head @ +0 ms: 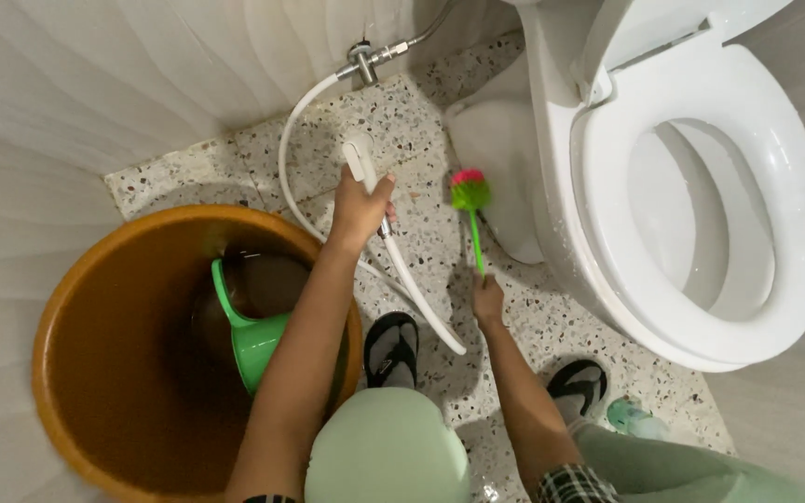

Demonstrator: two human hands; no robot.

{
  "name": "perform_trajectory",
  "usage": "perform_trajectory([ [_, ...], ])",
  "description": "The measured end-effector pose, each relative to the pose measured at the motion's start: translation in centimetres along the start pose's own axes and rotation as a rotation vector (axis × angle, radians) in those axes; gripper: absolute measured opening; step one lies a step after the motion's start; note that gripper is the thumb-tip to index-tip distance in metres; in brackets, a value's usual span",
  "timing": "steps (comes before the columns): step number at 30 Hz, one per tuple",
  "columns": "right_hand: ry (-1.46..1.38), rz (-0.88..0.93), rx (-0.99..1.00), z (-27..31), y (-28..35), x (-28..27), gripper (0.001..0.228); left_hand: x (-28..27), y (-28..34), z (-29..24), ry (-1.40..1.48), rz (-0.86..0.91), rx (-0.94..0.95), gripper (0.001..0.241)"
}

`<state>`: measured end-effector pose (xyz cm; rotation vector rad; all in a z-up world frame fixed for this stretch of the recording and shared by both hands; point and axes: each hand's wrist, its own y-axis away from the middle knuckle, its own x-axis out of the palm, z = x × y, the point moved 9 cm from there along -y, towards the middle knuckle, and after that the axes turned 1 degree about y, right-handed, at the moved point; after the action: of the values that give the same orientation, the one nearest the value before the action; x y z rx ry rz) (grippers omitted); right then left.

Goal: The person scrubs the inside of a white toilet bowl with a green and pink toilet brush. They then use a handheld bidet sprayer to rinse the toilet seat, lid, and the base of the toilet.

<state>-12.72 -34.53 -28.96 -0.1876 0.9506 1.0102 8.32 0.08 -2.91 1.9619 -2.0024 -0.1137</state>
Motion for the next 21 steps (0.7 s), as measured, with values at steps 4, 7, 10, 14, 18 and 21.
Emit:
perform_trajectory([
  [4,-0.02,0.063,0.286,-3.6,8.2,-2.5,0.055,-0.1,0.7,0.4,-0.004,-0.001,0.003,0.042],
  [7,0.09,0.018,0.148,-3.8,2.9,0.0,0.061,0.0,0.7,-0.4,-0.024,0.0,0.026,0.042],
  [10,0.019,-0.01,-0.13,2.7,-5.1,2.4,0.066,0.0,0.6,-0.3,-0.015,-0.003,0.013,0.043],
  [14,-0.401,0.356,0.284,10.8,-6.0,2.7,0.042,0.1,0.6,0.6,0.011,0.001,0.0,0.042],
  [18,-0.397,0.373,0.382,4.4,-0.8,2.3,0.047,0.1,0.0,-0.3,0.014,-0.005,0.016,0.042],
  [21,-0.297,0.207,0.379,-2.2,6.9,-0.4,0.049,0.1,1.0,-0.8,0.011,-0.007,0.003,0.045],
])
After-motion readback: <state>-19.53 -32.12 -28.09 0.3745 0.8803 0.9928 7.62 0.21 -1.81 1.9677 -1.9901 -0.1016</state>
